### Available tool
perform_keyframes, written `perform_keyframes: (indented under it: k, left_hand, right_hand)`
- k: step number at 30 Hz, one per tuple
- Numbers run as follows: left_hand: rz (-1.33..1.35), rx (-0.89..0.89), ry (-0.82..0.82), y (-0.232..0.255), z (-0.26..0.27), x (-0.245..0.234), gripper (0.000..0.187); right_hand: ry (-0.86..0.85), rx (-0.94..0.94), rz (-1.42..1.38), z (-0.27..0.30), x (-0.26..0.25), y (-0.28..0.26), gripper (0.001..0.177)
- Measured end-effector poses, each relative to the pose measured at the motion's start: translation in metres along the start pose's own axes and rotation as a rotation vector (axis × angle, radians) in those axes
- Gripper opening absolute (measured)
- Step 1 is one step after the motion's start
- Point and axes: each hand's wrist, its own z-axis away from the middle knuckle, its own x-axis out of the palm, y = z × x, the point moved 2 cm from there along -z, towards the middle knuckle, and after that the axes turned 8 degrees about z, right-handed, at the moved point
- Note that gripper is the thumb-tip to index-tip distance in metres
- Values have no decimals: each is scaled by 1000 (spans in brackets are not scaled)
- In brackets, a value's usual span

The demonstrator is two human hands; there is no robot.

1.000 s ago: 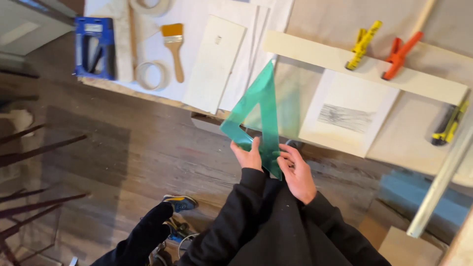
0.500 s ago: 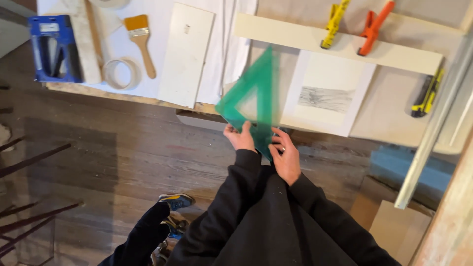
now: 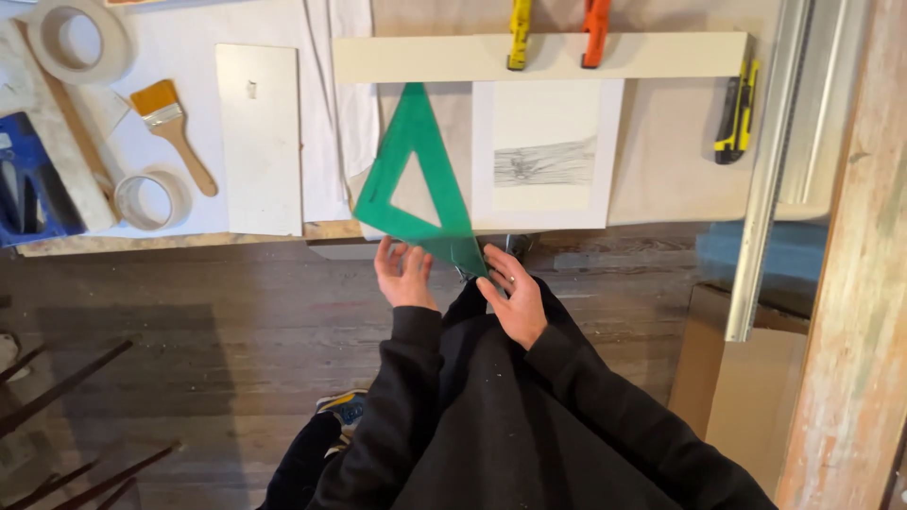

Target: Mounting a piece of artwork onto a backing board and trimming materials using a utility knife.

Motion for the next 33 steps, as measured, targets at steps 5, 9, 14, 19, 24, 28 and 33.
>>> perform_keyframes:
  k: [5,9,14,19,24,28,33]
  left_hand:
    - [132,77,20,-2,-8,-1,60]
    - [-25,136,39,6,12,-25,45]
    - [-431,233,44,-19,13,-96,47]
    - [-302,277,3,-50,28,-118,61]
    - [-348,223,-55,-92,46,-159,39]
    - [-383,229,76,-108,46,-187,15]
    - [-457,314,104,-54,52,-171,25]
  right_hand:
    - [-114,69,3,17,-56,2,34]
    - [-237,104,51,18,-116,26,25]
    - [-99,259,167,28,-184,-11,22]
    - [-25,-52,487,-7,-228,43,5]
    - [-62,-115,399,-25,-228,23,9]
    - [-137,-113,436,-34,-220,-2,13]
    - [-182,-169,535,-35,-207,-38,10]
